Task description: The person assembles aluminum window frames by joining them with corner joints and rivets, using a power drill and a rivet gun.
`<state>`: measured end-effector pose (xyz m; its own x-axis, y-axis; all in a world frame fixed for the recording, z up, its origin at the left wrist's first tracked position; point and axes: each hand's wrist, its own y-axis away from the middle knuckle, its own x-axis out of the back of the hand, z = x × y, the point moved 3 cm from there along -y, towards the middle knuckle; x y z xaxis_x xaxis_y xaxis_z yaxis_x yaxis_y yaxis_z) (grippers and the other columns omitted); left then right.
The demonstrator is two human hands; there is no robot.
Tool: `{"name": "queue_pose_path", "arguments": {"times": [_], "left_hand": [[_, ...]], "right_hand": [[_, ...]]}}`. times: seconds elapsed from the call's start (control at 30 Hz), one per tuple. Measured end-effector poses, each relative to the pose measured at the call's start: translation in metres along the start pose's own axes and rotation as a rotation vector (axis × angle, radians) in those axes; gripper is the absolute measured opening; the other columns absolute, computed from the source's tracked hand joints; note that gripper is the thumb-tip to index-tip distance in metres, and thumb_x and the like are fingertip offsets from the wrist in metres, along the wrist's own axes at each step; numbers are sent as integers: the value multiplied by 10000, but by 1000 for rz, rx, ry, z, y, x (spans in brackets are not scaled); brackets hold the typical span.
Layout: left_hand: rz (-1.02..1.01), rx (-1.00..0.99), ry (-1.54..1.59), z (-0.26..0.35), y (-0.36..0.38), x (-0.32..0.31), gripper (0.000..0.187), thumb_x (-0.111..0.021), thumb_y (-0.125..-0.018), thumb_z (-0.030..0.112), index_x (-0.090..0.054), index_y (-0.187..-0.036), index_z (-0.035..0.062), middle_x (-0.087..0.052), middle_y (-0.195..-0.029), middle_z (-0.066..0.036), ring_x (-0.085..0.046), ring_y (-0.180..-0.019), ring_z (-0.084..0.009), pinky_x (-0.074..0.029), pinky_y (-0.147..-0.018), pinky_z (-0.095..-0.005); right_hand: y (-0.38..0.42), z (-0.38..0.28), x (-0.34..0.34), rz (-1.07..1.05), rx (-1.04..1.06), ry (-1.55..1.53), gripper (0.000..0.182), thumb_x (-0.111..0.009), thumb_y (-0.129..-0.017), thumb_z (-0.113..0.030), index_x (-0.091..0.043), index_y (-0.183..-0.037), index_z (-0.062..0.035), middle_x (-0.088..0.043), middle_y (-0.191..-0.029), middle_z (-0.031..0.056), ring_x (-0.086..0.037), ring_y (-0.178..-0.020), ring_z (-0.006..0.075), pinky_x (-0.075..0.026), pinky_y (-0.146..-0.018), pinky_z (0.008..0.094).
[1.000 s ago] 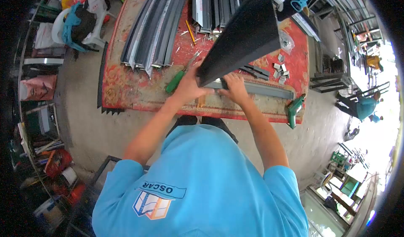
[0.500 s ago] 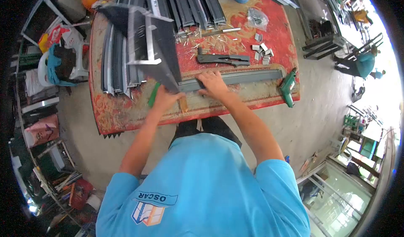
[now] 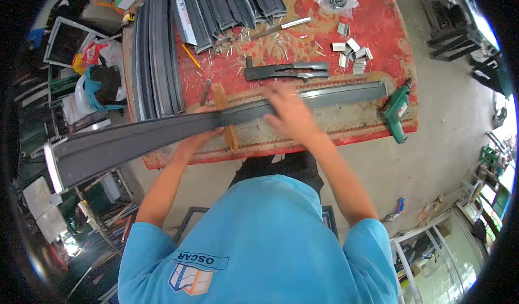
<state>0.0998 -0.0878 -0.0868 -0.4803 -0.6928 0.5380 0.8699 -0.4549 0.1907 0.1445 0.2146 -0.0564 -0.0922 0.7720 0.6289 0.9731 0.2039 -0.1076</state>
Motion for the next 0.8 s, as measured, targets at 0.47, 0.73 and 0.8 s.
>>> {"name": "queue_pose_path", "arguments": {"times": [0.47, 0.73, 0.8], "left_hand": [[29, -129, 35, -4, 2, -14, 634, -856, -716, 90, -447, -1198, 55, -572, -1226, -138, -565, -1171, -242, -461, -1004, -362], [58, 41, 386, -77, 23, -25, 613, -817, -708, 10, -462, -1206, 50, -563, -1187, -164, -613, -1070, -260, -523, -920, -364], [-25, 795, 585, -139, 42, -16, 716, -871, -641, 15, -453, -1221, 38, -564, -1152, -186, -617, -1064, -290, -535, -891, -369]], "right_hand": [[193, 187, 155, 527, -929, 523, 922, -786, -776, -317, -285, -1482, -1, -389, -1434, 278, -390, -1315, 447, -361, -1069, 499], [237, 199, 180, 754, -883, 251, 628, -733, -871, -203, -449, -1389, 12, -562, -1291, 137, -556, -1153, 224, -433, -990, 354], [259, 175, 194, 845, -1107, -21, 577, -718, -882, -189, -470, -1356, 28, -628, -1175, 118, -604, -1055, 197, -460, -949, 330]]}}
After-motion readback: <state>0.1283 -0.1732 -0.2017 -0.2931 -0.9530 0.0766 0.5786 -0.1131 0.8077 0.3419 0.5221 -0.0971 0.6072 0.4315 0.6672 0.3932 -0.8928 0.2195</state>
